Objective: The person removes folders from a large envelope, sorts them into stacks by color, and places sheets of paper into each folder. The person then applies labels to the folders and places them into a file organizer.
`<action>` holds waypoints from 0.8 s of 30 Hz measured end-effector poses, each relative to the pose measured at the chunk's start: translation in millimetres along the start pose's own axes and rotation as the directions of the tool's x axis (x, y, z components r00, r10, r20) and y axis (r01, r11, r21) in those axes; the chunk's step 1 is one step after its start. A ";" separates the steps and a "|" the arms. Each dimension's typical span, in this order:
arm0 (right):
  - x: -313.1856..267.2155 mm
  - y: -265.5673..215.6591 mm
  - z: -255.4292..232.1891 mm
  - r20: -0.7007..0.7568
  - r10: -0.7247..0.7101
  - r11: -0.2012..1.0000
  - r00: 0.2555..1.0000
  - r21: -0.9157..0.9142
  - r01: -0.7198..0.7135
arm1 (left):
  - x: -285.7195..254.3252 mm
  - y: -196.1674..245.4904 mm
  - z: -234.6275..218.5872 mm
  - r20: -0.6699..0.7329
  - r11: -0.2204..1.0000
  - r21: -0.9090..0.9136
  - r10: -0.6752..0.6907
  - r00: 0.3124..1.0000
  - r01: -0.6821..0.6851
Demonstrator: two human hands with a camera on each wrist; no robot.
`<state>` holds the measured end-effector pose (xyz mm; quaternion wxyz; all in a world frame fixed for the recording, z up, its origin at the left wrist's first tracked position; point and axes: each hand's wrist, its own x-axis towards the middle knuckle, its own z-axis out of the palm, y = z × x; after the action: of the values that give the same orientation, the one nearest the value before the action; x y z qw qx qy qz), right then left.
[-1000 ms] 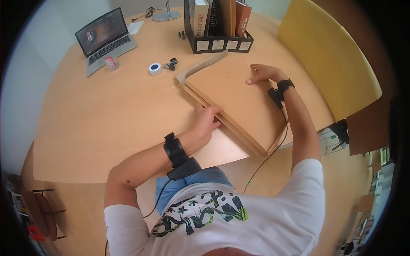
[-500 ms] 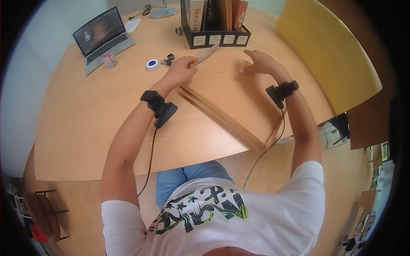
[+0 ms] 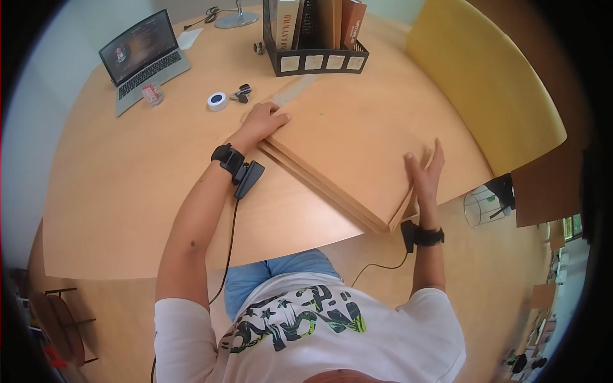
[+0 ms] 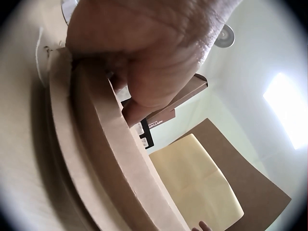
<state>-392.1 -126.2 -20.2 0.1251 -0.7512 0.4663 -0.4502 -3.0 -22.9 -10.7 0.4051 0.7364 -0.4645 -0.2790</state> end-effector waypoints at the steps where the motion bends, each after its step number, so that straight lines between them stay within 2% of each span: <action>1: -3.7 -1.4 5.9 -0.028 0.167 0.980 0.986 0.110 -0.163 | -1.1 0.6 0.9 -0.019 0.999 0.031 -0.007 1.000 0.007; 2: -5.9 -1.9 9.8 0.019 0.253 0.925 0.967 0.289 -0.247 | -1.3 -1.9 4.2 -0.091 0.986 0.168 0.035 0.995 -0.020; 4: -7.5 -4.1 16.1 0.145 0.383 0.699 0.912 0.600 -0.389 | -4.3 -6.0 10.8 -0.210 0.900 0.433 0.155 0.965 -0.050; 7: -3.4 -14.8 15.9 0.181 0.367 0.677 0.912 0.621 -0.395 | -10.3 -6.5 11.1 -0.179 0.911 0.411 0.094 0.979 -0.013; 10: 10.8 -14.3 15.6 0.271 0.341 0.659 0.900 0.614 -0.434 | -12.6 -6.5 5.9 -0.090 0.910 0.411 0.092 0.992 -0.047; 13: 39.6 6.6 28.3 0.364 0.250 0.681 0.897 0.592 -0.430 | -22.0 -9.8 6.2 -0.017 0.877 0.474 0.099 0.995 -0.079; 16: 70.5 3.2 35.6 0.483 0.207 0.728 0.851 0.505 -0.464 | -43.4 -20.2 7.0 -0.041 0.896 0.426 0.157 0.987 -0.125; 17: 78.3 2.6 39.8 0.520 0.167 0.731 0.838 0.505 -0.459 | -49.5 -25.5 6.0 -0.021 0.920 0.357 0.178 0.984 -0.159; 19: 94.2 12.2 55.1 0.534 0.059 0.823 0.844 0.452 -0.343 | -60.8 -35.5 2.5 0.007 0.952 0.211 0.226 0.974 -0.223; 20: 102.0 17.4 62.1 0.542 0.003 0.861 0.840 0.426 -0.278 | -74.6 -19.8 -5.4 0.054 0.993 0.057 0.101 0.993 -0.104; 22: 117.9 19.6 70.9 0.590 -0.086 0.919 0.803 0.359 -0.166 | -97.5 8.9 -24.2 0.201 0.959 -0.229 -0.120 0.972 0.166; 23: 120.9 17.6 75.1 0.613 -0.124 0.939 0.780 0.327 -0.108 | -97.6 5.4 -25.5 0.105 0.995 -0.091 -0.039 0.994 0.049; 24: 125.1 17.0 74.4 0.673 -0.087 0.954 0.735 0.270 -0.134 | -94.0 -0.1 -25.5 0.026 0.997 0.061 0.055 0.998 -0.057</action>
<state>-323.1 -254.2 -2.4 0.4045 -0.8291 0.3242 -0.2095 -21.6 71.3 5.6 0.3841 0.7318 -0.4983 -0.2619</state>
